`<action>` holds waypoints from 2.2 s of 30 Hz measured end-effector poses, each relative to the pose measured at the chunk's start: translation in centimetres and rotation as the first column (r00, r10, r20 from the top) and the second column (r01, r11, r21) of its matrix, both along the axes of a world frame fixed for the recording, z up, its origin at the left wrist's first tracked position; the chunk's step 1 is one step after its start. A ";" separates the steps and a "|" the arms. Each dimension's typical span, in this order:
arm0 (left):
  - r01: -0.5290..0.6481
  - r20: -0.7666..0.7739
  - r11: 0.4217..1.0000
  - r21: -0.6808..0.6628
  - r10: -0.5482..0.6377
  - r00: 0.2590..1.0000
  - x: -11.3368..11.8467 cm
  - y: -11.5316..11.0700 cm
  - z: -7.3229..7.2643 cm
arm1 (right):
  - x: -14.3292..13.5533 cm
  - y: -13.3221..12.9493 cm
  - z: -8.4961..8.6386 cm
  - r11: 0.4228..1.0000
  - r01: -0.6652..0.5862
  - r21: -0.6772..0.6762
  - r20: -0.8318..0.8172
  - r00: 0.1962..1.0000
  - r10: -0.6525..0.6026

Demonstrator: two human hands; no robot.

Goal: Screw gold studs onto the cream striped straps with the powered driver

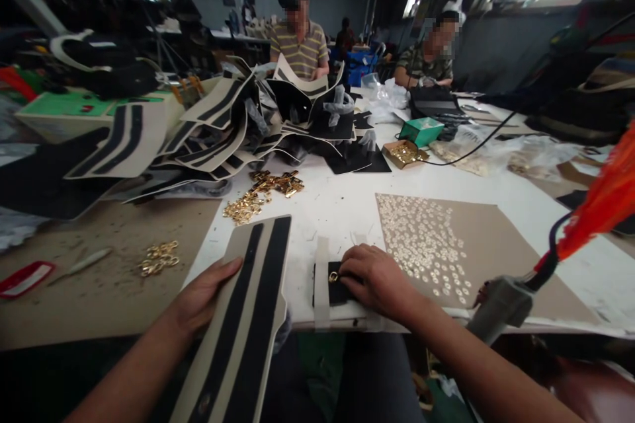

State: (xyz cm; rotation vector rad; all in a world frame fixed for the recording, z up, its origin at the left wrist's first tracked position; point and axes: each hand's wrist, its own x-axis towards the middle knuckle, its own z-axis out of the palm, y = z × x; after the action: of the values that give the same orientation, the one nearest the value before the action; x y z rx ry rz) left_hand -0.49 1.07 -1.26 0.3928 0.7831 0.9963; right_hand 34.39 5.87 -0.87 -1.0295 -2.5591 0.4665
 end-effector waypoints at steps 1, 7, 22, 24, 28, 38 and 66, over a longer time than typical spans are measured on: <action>-0.009 -0.008 1.000 -0.006 0.009 1.000 0.0 0.0 0.0 | -0.1 -0.3 0.0 1.000 0.020 -0.014 -0.018 1.000 -0.020; -0.035 -0.040 0.999 -0.025 0.034 0.999 0.1 -0.1 -0.1 | -1.4 -1.7 -0.3 0.999 0.030 -0.041 -0.105 0.994 -0.034; -0.017 -0.018 0.999 -0.027 0.017 1.000 -0.1 0.0 -0.6 | -1.7 -0.7 -0.7 0.980 0.139 -0.143 -0.038 0.989 -0.146; -0.012 -0.006 1.000 -0.022 0.012 1.000 -0.1 0.0 -0.7 | -1.7 -0.6 -0.9 0.980 0.132 -0.147 -0.021 0.990 -0.137; -0.001 0.008 1.000 -0.015 0.001 1.000 -0.2 0.0 -0.8 | -1.8 0.0 -1.1 0.987 0.097 -0.128 -0.001 0.995 -0.098; -0.001 0.004 1.000 -0.010 0.001 1.000 -0.4 0.2 -1.4 | -1.4 -0.6 -1.3 0.962 0.165 -0.216 -0.172 0.964 -0.204; -0.049 -0.097 0.996 0.072 0.055 0.994 1.1 -3.2 0.2 | -0.5 -4.3 0.1 0.902 0.363 -0.234 -0.303 0.854 -0.422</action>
State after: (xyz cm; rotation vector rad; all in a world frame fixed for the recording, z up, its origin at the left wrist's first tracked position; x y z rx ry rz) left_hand 0.58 -2.09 -1.03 0.4866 0.8534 1.0610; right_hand 33.92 1.57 -0.79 -1.3566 -1.9557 0.6874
